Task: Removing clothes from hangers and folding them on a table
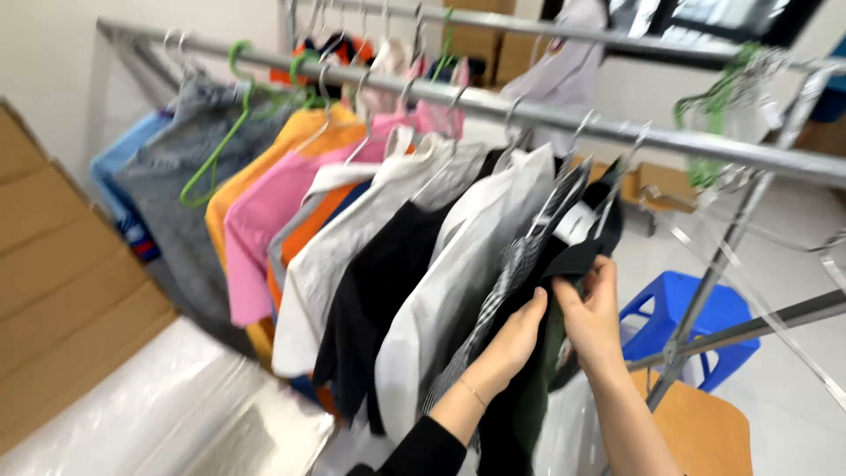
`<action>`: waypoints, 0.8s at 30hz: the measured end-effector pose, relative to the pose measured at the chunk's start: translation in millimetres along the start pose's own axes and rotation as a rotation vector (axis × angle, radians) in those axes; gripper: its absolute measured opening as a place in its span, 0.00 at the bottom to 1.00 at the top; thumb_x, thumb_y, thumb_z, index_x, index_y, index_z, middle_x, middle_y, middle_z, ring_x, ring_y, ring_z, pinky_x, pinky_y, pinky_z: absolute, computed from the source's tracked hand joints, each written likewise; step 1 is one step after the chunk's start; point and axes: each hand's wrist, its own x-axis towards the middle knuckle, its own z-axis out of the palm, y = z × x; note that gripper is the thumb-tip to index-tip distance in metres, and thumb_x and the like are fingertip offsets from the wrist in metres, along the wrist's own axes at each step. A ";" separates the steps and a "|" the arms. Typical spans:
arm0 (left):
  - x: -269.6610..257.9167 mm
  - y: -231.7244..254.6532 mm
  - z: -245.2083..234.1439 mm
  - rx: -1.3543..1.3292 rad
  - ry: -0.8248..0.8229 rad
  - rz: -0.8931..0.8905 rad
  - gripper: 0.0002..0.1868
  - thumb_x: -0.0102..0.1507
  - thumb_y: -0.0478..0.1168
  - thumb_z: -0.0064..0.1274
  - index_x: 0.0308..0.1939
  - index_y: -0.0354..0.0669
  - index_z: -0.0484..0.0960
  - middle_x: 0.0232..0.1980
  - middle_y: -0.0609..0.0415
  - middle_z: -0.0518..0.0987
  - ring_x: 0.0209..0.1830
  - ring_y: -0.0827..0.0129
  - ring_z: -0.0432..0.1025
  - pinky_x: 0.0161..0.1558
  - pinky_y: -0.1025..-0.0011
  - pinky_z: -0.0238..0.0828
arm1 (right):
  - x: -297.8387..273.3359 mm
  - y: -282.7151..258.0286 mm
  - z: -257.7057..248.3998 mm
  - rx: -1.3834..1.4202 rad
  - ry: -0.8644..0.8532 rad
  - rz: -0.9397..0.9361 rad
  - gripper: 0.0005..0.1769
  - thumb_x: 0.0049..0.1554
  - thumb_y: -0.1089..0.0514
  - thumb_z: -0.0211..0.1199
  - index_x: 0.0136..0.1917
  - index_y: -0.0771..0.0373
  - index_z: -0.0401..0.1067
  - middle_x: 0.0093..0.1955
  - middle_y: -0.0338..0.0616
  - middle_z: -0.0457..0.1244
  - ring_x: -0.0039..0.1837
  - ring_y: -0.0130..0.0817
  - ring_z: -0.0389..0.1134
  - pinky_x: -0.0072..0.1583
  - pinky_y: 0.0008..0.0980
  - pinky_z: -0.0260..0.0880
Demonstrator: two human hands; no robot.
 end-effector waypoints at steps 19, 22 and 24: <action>-491.1 58.6 -150.3 -0.079 1.157 0.331 0.38 0.75 0.57 0.30 0.79 0.30 0.60 0.79 0.26 0.64 0.80 0.32 0.55 0.73 0.38 0.49 | -277.8 -154.9 188.4 0.262 -0.719 0.185 0.19 0.63 0.66 0.62 0.67 0.59 0.66 0.31 0.36 0.55 0.31 0.20 0.48 0.32 0.20 0.47; -574.0 66.5 -138.5 -0.101 1.381 0.300 0.36 0.73 0.57 0.31 0.79 0.38 0.63 0.80 0.34 0.65 0.81 0.37 0.56 0.75 0.43 0.51 | -324.5 -171.5 217.1 0.305 -0.854 0.260 0.19 0.63 0.66 0.62 0.67 0.62 0.67 0.29 0.36 0.54 0.30 0.21 0.47 0.31 0.20 0.44; -626.6 63.1 -130.1 -0.073 1.514 0.253 0.36 0.72 0.60 0.33 0.79 0.45 0.65 0.82 0.38 0.61 0.82 0.40 0.54 0.77 0.46 0.50 | -361.5 -181.3 231.7 0.323 -0.961 0.279 0.16 0.63 0.65 0.61 0.65 0.61 0.69 0.29 0.36 0.52 0.30 0.21 0.45 0.31 0.20 0.44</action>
